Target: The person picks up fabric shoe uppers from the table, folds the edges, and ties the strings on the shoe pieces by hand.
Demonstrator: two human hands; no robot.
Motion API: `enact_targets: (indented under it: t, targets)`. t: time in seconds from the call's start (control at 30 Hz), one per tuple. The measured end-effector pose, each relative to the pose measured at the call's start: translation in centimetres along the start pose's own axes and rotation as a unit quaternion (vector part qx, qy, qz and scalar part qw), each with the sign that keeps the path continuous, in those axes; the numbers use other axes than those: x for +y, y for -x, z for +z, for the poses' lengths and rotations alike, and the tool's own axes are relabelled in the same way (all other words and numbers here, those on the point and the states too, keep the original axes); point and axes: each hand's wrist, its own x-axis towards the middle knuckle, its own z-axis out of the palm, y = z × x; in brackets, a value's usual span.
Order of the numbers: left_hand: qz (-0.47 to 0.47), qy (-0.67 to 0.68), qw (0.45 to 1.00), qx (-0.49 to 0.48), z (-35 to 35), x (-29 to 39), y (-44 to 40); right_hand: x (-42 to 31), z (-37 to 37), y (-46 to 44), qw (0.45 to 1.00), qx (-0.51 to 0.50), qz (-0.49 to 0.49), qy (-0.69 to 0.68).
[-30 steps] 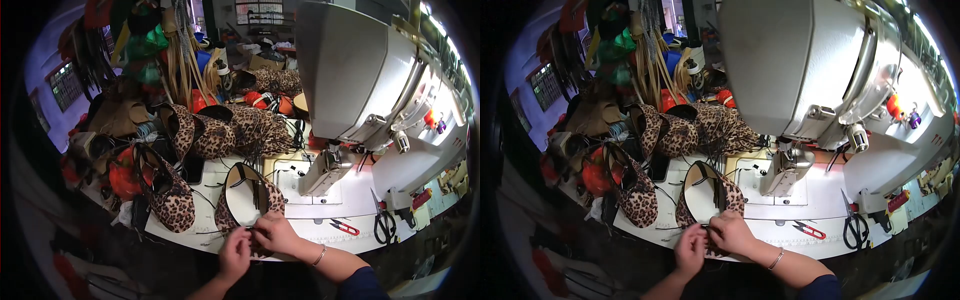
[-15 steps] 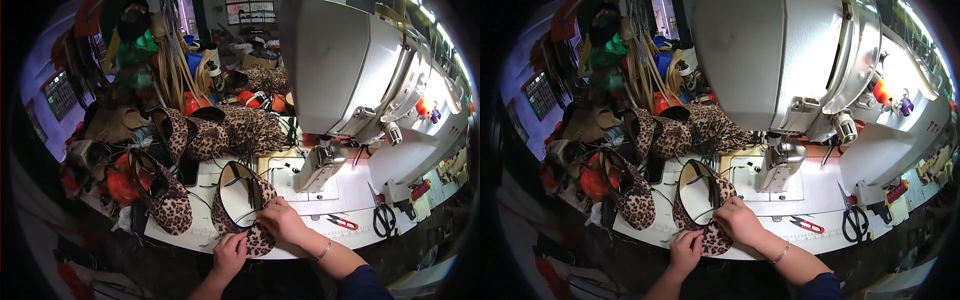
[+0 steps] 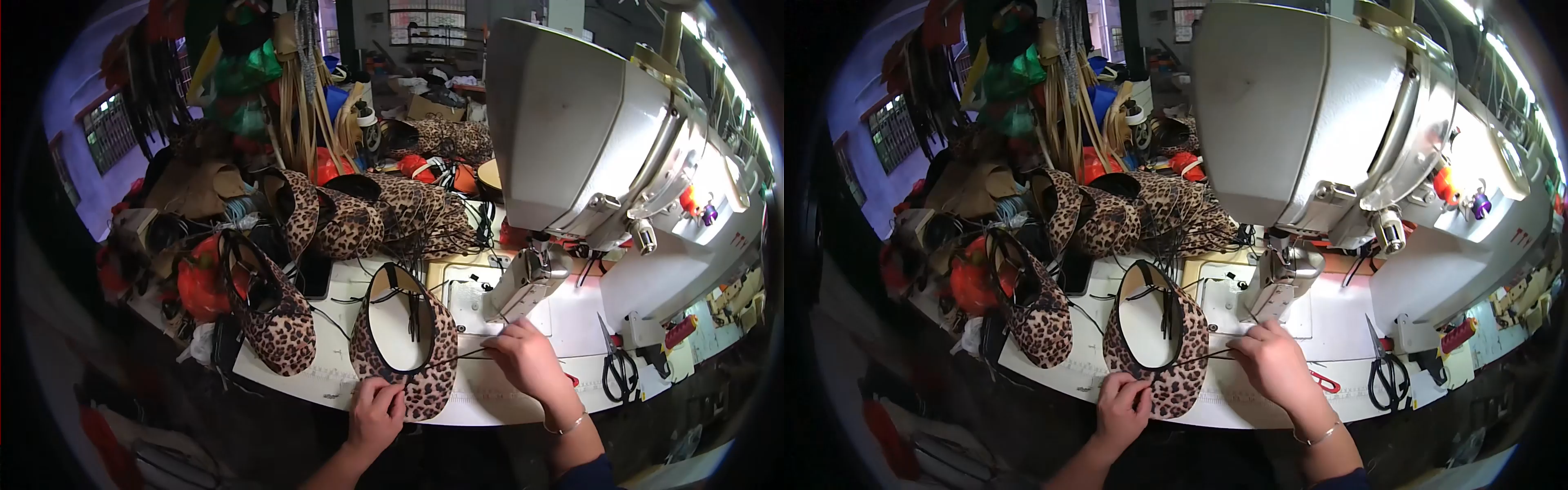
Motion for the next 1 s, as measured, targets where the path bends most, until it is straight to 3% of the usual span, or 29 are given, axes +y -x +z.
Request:
enact_targets:
  t: [0.03,0.07,0.1,0.13,0.17,0.23,0.27,0.3,0.33,0.37,0.4,0.43,0.5,0.53,0.57,0.63,0.77,0.83,0.9,1.0]
  targets:
    - [0.016,-0.020,0.999,0.023,-0.2,0.7,-0.2,-0.4,-0.3,0.3,0.981,-0.014,0.109,-0.159]
    - [0.032,0.001,0.999,0.031,-0.3,1.4,0.0,-0.9,-0.2,0.7,0.925,-0.028,0.215,-0.311]
    - [0.049,0.021,0.998,0.037,-0.3,2.0,0.2,-1.8,0.7,1.2,0.809,-0.034,0.303,-0.503]
    - [0.057,0.068,0.996,0.012,0.0,2.5,0.5,-2.4,1.5,1.4,0.684,-0.030,0.328,-0.651]
    - [-0.032,0.173,0.984,-0.034,-0.1,4.1,0.6,-3.0,2.4,1.6,0.531,-0.027,0.341,-0.775]
    - [-0.228,0.353,0.883,-0.211,0.4,4.5,1.7,-4.5,4.1,1.5,0.406,-0.004,0.372,-0.834]
    - [-0.244,0.409,0.849,-0.231,0.2,5.4,0.7,-4.4,4.7,1.5,0.362,0.008,0.365,-0.858]
    - [-0.244,0.407,0.851,-0.227,0.2,5.0,0.9,-4.2,5.3,1.5,0.316,0.020,0.357,-0.879]
    - [-0.190,0.357,0.883,-0.237,0.2,4.3,1.5,-3.7,5.5,1.6,0.316,0.018,0.355,-0.880]
    - [-0.135,0.304,0.910,-0.249,-0.1,4.0,1.7,-3.2,5.6,1.8,0.353,0.035,0.352,-0.866]
    - [-0.168,0.285,0.915,-0.232,-0.6,3.8,2.1,-3.0,5.6,1.9,0.389,0.051,0.351,-0.850]
    - [-0.168,0.286,0.914,-0.233,-0.9,3.6,2.3,-3.0,5.5,2.0,0.389,0.052,0.351,-0.850]
    - [-0.165,0.259,0.933,-0.189,-1.8,3.3,1.9,-3.8,5.2,2.3,0.697,0.029,0.409,-0.588]
    - [-0.168,0.233,0.939,-0.190,-1.9,3.3,1.6,-4.7,5.0,2.7,0.885,0.111,0.285,-0.351]
    - [-0.172,0.234,0.939,-0.184,-1.9,2.9,1.5,-5.8,4.2,2.7,0.952,0.166,0.191,-0.175]
    - [-0.126,0.128,0.950,-0.255,-1.3,2.1,1.6,-7.1,2.4,2.4,0.982,0.093,-0.017,-0.162]
    - [-0.096,0.107,0.956,-0.257,-1.0,2.0,0.6,-6.4,5.0,3.8,0.975,0.023,-0.022,-0.219]
    - [-0.053,0.144,0.978,-0.143,-1.3,2.4,-0.1,-5.3,5.2,3.9,0.967,0.030,-0.026,-0.251]
    - [-0.035,0.055,0.995,-0.075,-1.7,1.9,-0.8,-4.8,5.5,4.2,0.980,0.063,0.056,-0.182]
    - [-0.023,0.007,0.999,-0.047,-1.6,0.5,-1.5,-4.8,5.1,3.8,0.985,0.054,0.095,-0.134]
